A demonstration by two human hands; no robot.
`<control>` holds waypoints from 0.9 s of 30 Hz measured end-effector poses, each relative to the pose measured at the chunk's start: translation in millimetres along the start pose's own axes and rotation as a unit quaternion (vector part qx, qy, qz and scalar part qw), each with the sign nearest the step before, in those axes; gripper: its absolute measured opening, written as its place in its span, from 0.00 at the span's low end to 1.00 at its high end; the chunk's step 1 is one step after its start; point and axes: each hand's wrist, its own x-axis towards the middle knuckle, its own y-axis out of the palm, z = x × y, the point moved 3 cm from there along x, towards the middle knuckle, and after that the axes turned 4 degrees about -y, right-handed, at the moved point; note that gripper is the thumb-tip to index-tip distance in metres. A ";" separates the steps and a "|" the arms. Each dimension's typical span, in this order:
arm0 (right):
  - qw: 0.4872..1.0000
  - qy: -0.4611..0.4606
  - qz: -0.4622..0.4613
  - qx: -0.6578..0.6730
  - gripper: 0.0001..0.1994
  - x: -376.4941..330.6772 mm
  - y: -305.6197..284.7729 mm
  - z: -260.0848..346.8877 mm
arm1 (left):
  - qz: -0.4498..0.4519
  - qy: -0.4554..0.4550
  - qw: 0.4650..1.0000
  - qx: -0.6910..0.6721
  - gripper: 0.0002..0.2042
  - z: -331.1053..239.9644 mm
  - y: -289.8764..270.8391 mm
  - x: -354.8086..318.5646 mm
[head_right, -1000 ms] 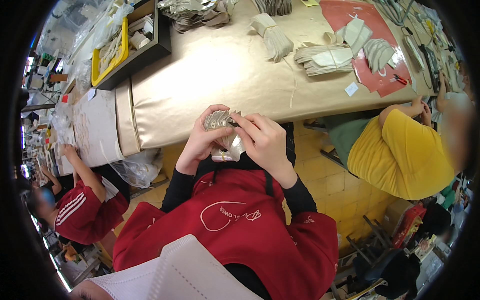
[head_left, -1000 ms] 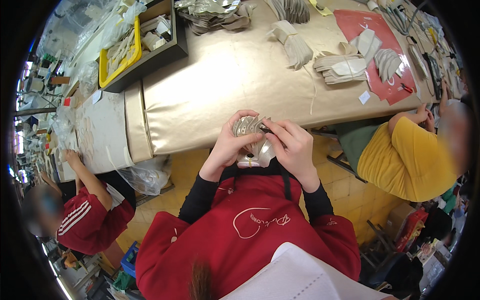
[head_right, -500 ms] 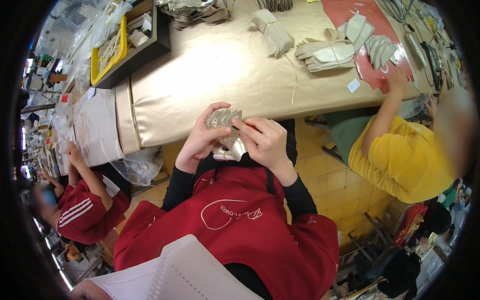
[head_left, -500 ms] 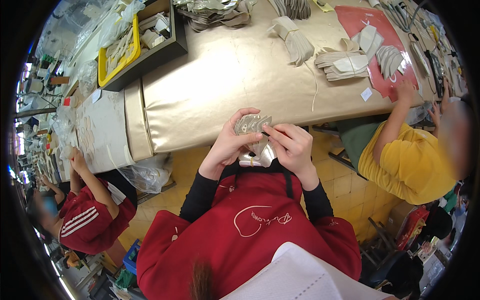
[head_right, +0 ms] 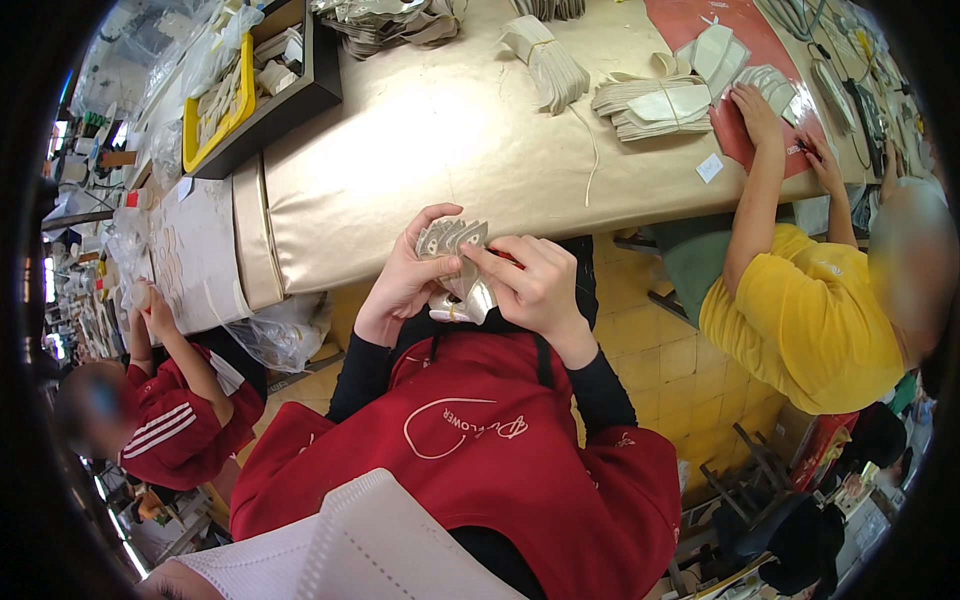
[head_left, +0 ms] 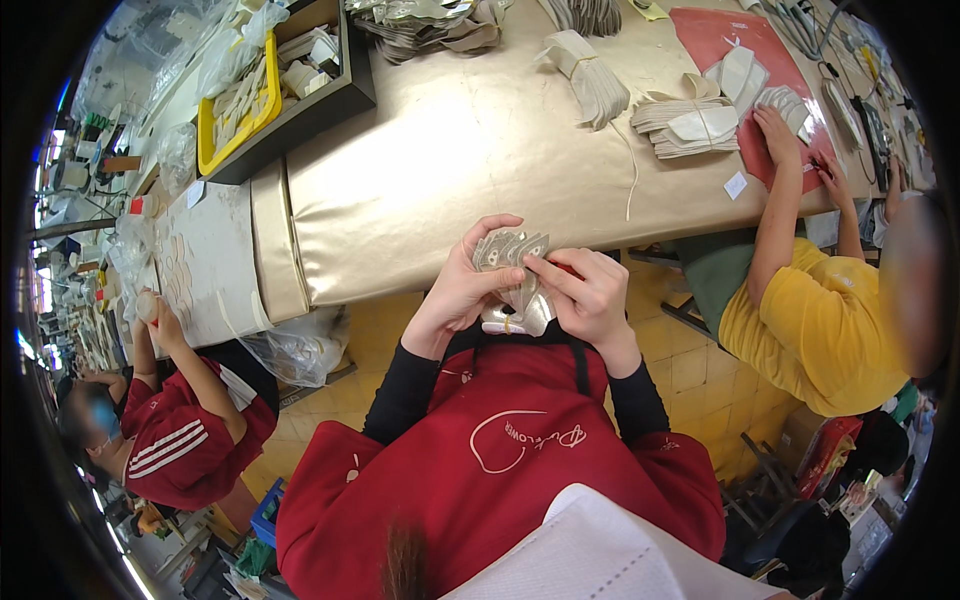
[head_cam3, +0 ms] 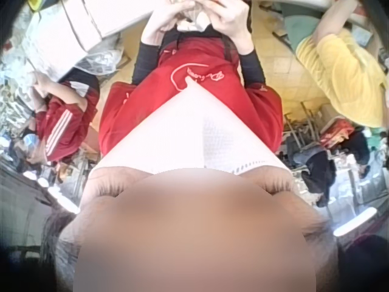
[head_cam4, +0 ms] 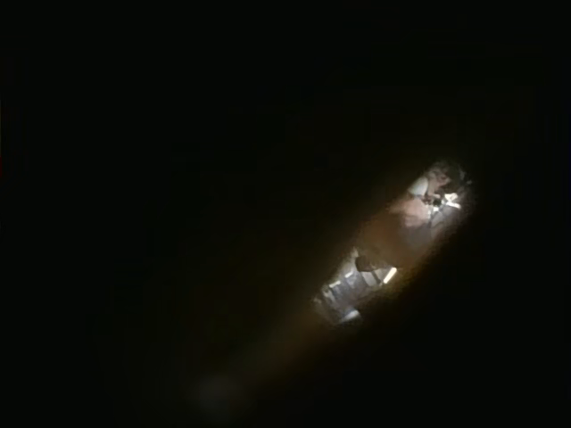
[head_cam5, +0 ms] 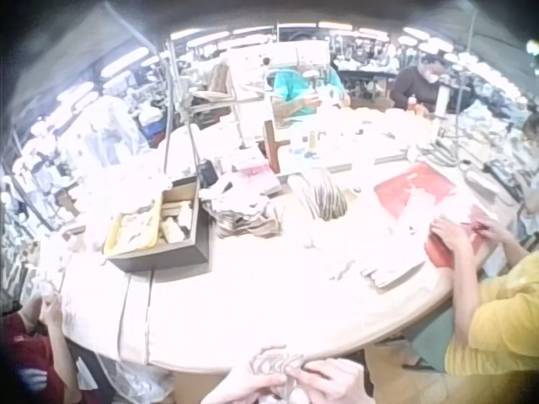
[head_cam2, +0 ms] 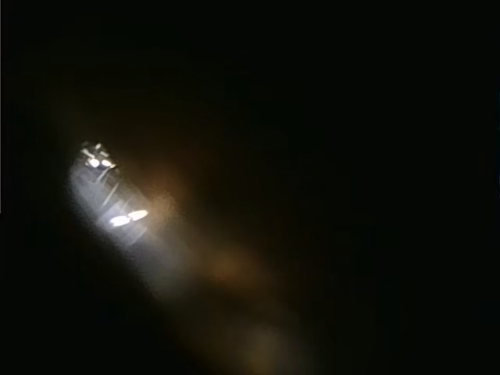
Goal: The person uses a red utility knife to trim the edges of a stack of small white fabric pieces. They hold the stack in one hand and carefully cut along the edges, then place the trimmed pieces on the table.
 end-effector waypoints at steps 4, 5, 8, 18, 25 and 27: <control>1.000 0.018 -0.014 -0.014 0.23 -0.8 2.8 2.8 | 0.006 0.013 1.000 0.020 0.31 -2.1 0.7 -0.4; 1.000 0.018 -0.014 -0.017 0.23 -0.9 3.1 3.4 | 0.002 0.011 1.000 0.021 0.31 -2.1 0.5 -0.4; 1.000 0.016 -0.008 -0.024 0.22 -1.4 2.7 4.9 | -0.007 0.012 1.000 0.026 0.31 -2.4 0.5 -0.1; 1.000 0.008 -0.028 -0.009 0.20 -5.4 3.5 3.3 | 0.009 0.005 0.999 0.048 0.36 -8.0 6.7 -6.8; 0.995 0.078 -0.057 0.031 0.14 -4.2 -1.9 -1.1 | -0.012 -0.011 0.999 0.038 0.35 -6.3 1.1 -5.8; 0.987 0.124 -0.098 0.026 0.11 -5.8 -9.4 -7.5 | -0.024 -0.005 0.999 0.035 0.35 -6.8 -0.6 -5.8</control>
